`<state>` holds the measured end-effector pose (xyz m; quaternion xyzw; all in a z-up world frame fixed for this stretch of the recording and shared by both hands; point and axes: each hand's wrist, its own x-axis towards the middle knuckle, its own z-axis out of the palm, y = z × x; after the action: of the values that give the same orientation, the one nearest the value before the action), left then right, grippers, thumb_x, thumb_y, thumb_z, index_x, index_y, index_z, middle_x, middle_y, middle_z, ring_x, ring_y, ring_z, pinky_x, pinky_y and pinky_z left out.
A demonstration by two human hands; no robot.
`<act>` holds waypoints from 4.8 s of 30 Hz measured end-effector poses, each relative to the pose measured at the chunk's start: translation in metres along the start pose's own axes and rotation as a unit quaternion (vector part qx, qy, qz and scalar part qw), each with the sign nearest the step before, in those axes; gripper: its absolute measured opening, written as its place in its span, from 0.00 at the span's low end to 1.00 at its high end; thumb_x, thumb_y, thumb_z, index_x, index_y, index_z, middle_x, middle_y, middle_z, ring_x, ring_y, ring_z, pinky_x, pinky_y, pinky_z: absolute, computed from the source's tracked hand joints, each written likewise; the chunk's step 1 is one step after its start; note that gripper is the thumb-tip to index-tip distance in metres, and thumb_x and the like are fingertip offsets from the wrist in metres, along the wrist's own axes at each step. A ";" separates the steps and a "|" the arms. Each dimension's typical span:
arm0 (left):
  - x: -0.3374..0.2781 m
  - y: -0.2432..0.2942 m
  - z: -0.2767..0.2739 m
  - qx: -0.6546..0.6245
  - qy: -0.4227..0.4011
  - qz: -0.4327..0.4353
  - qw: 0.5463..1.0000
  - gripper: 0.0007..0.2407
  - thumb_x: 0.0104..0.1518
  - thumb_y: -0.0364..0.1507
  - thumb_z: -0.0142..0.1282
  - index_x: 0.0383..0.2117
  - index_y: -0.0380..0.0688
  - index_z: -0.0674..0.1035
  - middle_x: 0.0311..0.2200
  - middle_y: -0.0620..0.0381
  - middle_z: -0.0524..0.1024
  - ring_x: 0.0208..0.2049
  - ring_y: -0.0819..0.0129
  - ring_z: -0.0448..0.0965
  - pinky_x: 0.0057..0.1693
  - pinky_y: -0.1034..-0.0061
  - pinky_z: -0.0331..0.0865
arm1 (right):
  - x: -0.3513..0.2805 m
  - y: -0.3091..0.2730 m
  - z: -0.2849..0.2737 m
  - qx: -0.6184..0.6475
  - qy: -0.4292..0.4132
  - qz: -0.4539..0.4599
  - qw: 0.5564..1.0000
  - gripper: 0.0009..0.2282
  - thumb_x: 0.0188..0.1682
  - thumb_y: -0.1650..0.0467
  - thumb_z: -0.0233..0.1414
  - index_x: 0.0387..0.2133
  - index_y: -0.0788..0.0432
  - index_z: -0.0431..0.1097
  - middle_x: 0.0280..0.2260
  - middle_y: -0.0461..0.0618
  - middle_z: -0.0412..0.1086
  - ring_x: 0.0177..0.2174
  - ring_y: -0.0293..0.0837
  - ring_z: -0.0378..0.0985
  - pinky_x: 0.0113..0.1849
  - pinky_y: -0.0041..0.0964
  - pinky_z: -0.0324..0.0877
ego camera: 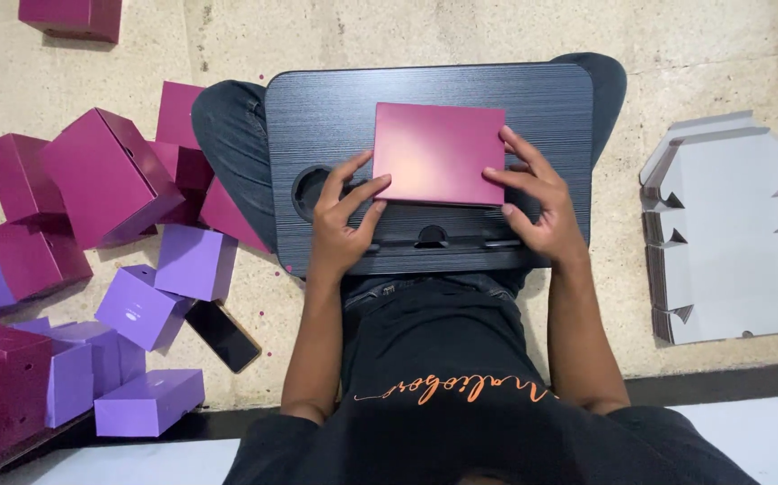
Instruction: Folding cardboard templates into boxes on a lap desk while sitting on the floor
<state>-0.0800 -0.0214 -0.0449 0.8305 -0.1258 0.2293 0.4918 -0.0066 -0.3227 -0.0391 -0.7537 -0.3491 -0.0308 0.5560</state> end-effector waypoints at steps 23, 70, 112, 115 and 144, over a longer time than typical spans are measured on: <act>-0.010 -0.006 0.028 -0.045 0.058 -0.122 0.990 0.19 0.59 0.27 0.60 0.57 0.37 0.76 0.58 0.38 0.73 0.60 0.42 0.72 0.64 0.53 0.63 | -0.015 0.027 0.042 0.022 0.094 0.146 0.985 0.22 0.53 0.75 0.52 0.62 0.68 0.62 0.65 0.68 0.57 0.65 0.66 0.54 0.63 0.61 0.51; -0.014 -0.049 0.009 0.158 0.186 -0.141 0.959 0.15 0.57 0.30 0.59 0.52 0.54 0.80 0.62 0.54 0.69 0.63 0.49 0.69 0.66 0.52 0.60 | -0.018 0.102 0.042 0.466 0.150 0.189 0.851 0.21 0.58 0.61 0.46 0.61 0.57 0.62 0.47 0.62 0.73 0.44 0.58 0.81 0.48 0.51 0.79; -0.005 -0.038 0.010 0.339 -0.061 -0.128 0.930 0.16 0.58 0.38 0.59 0.54 0.60 0.78 0.69 0.51 0.62 0.71 0.50 0.54 0.70 0.43 0.33 | -0.011 0.108 0.051 0.620 0.128 0.187 0.751 0.22 0.56 0.63 0.47 0.61 0.61 0.59 0.46 0.68 0.74 0.45 0.62 0.80 0.48 0.58 0.75; -0.007 -0.041 0.011 0.331 -0.053 -0.119 0.935 0.17 0.57 0.37 0.61 0.53 0.60 0.79 0.69 0.51 0.62 0.70 0.48 0.55 0.70 0.42 0.35 | -0.009 0.094 0.047 0.614 0.126 0.196 0.754 0.22 0.56 0.63 0.48 0.60 0.61 0.60 0.47 0.66 0.74 0.45 0.59 0.81 0.48 0.56 0.77; -0.007 -0.043 0.012 0.327 -0.033 -0.108 0.938 0.17 0.58 0.37 0.60 0.55 0.57 0.79 0.69 0.50 0.62 0.71 0.46 0.54 0.70 0.41 0.36 | -0.193 0.186 -0.094 -0.377 0.274 0.626 0.625 0.34 0.56 0.60 0.51 0.74 0.51 0.46 0.72 0.68 0.36 0.69 0.68 0.31 0.61 0.81 0.29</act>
<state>-0.0647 -0.0109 -0.0862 0.9612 0.0309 0.1760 0.2103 -0.0163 -0.5244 -0.2390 -0.8911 0.4173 -0.0094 0.1781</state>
